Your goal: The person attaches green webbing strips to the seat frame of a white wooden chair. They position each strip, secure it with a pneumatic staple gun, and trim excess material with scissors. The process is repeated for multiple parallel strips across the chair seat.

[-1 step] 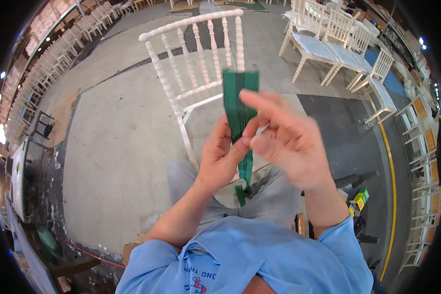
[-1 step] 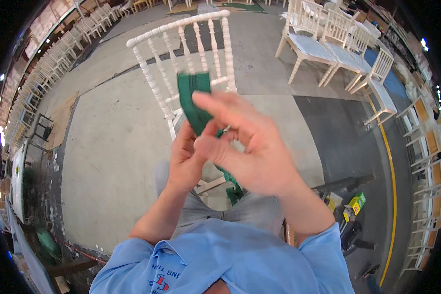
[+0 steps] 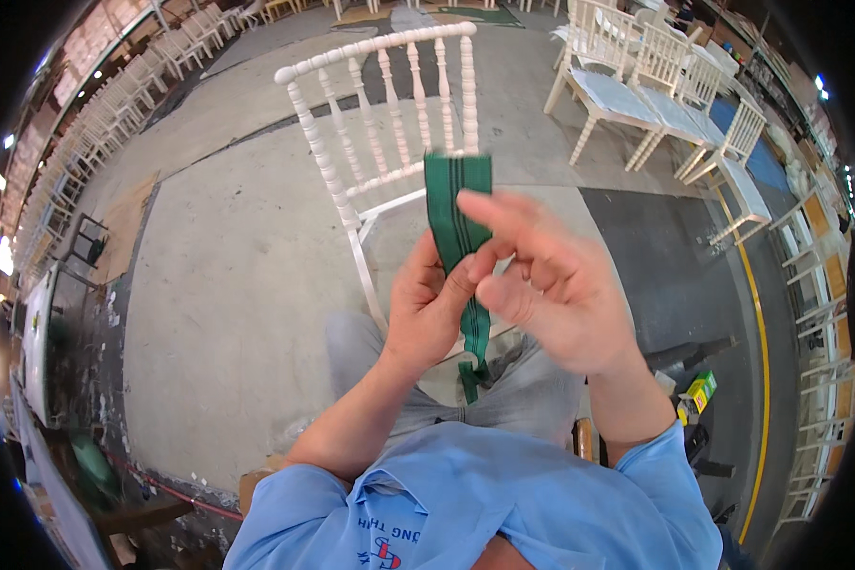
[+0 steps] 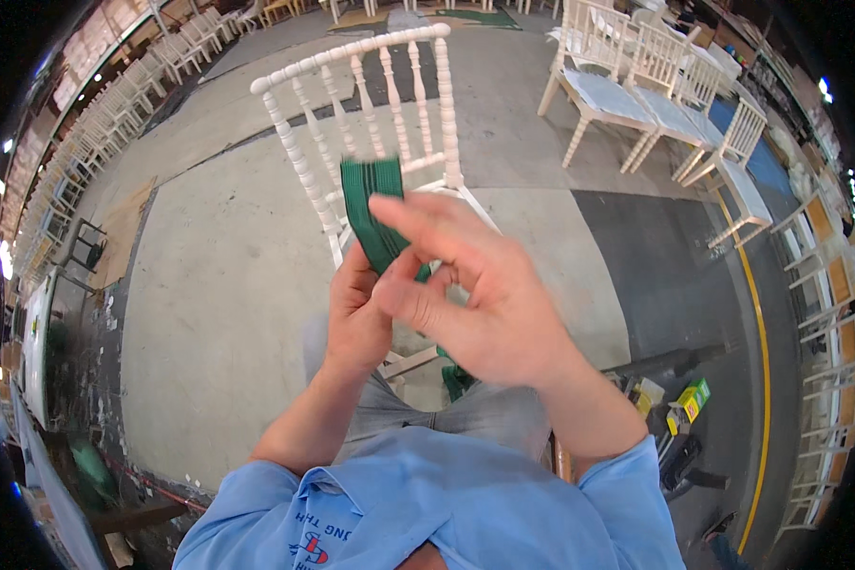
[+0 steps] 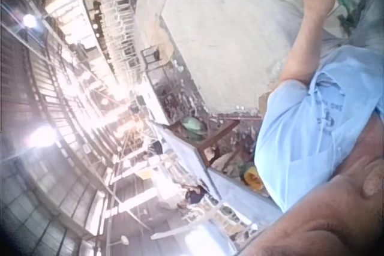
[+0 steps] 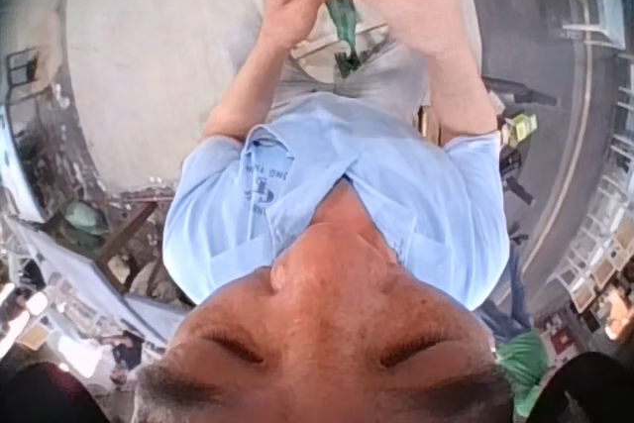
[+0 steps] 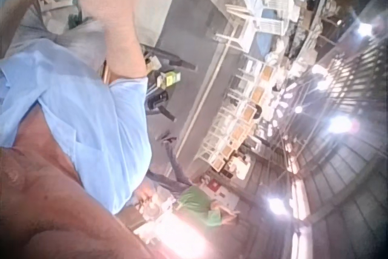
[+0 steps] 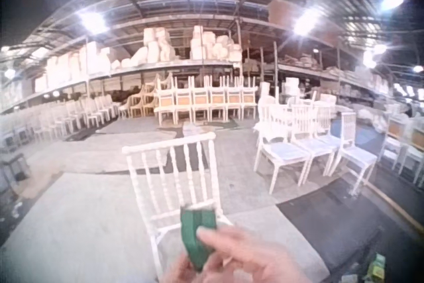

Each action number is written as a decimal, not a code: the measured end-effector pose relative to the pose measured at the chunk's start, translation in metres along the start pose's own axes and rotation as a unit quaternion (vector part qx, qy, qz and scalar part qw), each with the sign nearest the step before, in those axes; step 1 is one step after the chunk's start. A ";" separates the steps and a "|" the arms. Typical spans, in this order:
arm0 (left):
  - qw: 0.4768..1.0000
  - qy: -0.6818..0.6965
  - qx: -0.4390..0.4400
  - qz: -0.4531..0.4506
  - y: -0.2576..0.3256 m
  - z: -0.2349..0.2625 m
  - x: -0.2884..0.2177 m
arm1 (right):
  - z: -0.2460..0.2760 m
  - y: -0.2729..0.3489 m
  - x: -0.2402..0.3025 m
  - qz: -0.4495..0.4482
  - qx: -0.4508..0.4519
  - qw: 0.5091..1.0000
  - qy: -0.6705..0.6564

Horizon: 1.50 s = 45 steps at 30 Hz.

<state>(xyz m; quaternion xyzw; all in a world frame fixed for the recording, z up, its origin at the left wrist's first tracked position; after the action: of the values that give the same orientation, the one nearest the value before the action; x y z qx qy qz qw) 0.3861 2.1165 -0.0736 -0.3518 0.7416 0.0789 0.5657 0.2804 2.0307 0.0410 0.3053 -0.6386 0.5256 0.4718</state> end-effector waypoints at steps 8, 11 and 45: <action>0.960 0.273 0.056 0.001 -0.028 0.029 -0.018 | 0.029 0.001 -0.101 -0.086 -0.022 0.977 -0.192; 0.946 0.315 0.071 -0.026 -0.046 0.033 -0.023 | -0.008 0.041 -0.166 -0.194 0.056 0.972 -0.122; 0.954 -0.010 -0.210 0.213 0.076 0.098 0.078 | -0.023 0.044 -0.210 -0.115 -0.139 0.983 -0.028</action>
<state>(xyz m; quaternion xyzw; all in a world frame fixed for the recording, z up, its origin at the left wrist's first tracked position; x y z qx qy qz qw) 0.4074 2.1894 -0.1988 -0.2953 0.7605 0.3551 0.4564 0.3251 2.0423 -0.1695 0.3225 -0.6792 0.3656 0.5487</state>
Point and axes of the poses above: each hand's wrist, its own y-axis away from the middle knuckle, its own z-axis out of the back of the hand, x = y × z, the point moved 6 cm from there along -y, towards the middle knuckle, and after that the axes turned 7 degrees about -y, right-handed, at the moved point
